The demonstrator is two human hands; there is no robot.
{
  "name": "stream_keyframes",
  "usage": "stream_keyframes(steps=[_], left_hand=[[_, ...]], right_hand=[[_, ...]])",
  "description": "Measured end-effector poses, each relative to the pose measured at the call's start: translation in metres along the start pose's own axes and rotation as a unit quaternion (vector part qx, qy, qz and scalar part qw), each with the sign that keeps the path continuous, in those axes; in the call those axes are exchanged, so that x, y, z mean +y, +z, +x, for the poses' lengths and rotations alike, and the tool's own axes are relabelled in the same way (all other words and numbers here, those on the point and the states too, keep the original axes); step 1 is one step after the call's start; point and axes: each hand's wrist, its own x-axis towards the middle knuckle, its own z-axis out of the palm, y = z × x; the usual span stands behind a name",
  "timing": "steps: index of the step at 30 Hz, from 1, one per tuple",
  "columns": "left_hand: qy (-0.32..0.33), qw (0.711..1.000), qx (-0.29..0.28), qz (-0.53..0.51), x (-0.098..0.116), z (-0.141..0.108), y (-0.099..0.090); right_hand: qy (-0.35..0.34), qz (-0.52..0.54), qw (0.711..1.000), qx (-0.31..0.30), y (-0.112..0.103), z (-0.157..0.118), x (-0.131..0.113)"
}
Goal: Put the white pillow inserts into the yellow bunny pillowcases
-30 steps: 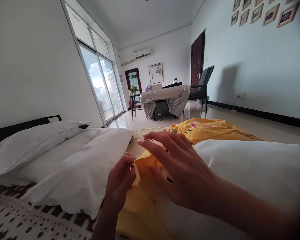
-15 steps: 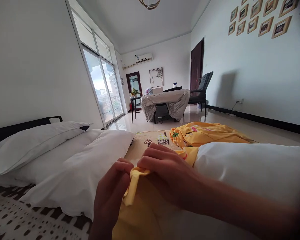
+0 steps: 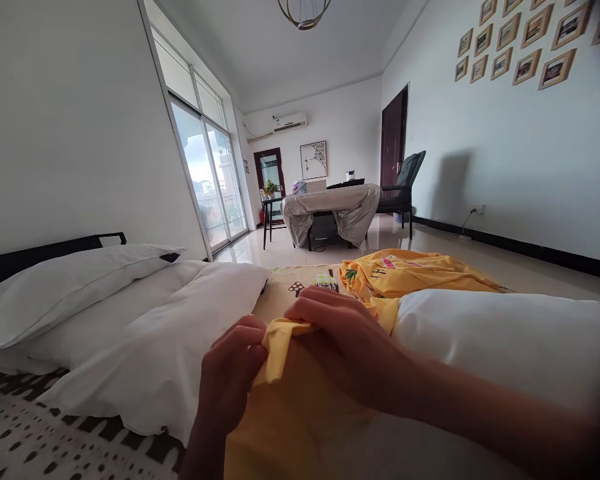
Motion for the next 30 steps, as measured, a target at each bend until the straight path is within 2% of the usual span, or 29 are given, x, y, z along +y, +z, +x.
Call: stream_keyframes(steps=[3,6,8,10,13,15,17,19,21,24,26,30], left_hand=[[-0.033,0.998,0.060,0.002,-0.003,0.003,0.004],[-0.083,0.994,0.070,0.004,-0.004,0.007,0.005],[-0.084,0.993,0.077,-0.007,-0.002,0.006,0.005],[-0.073,0.992,0.107,0.001,0.005,0.003,0.005],[-0.083,0.981,0.145,0.098,0.020,-0.005,0.008],[-0.118,0.962,0.165,0.182,0.029,-0.008,0.012],[-0.158,0.948,0.182,0.209,0.033,-0.008,0.016],[-0.190,0.948,0.178,0.182,0.034,-0.006,0.020],[-0.204,0.958,0.151,0.133,0.030,-0.004,0.021],[-0.199,0.968,0.124,0.084,0.023,-0.002,0.023],[-0.170,0.975,0.129,0.062,0.019,-0.003,0.024],[-0.129,0.968,0.200,0.080,0.016,-0.003,0.024]], right_hand=[[-0.010,0.014,1.000,-0.006,-0.002,0.000,-0.002],[0.007,0.019,1.000,-0.011,-0.002,-0.001,-0.001],[0.019,0.011,1.000,-0.011,0.000,-0.001,0.001],[0.025,-0.003,1.000,-0.004,0.002,-0.001,0.004],[0.025,-0.020,0.999,0.007,0.005,0.000,0.006],[0.015,-0.027,0.999,0.008,0.008,0.000,0.006],[0.000,-0.037,0.999,0.014,0.010,0.000,0.006],[-0.015,-0.047,0.999,0.019,0.011,-0.001,0.006],[-0.032,-0.055,0.998,0.018,0.012,-0.001,0.007],[-0.056,-0.061,0.997,0.009,0.012,0.001,0.008],[-0.062,-0.061,0.996,0.000,0.010,0.004,0.008],[-0.051,-0.066,0.993,-0.081,-0.003,0.011,0.011]])
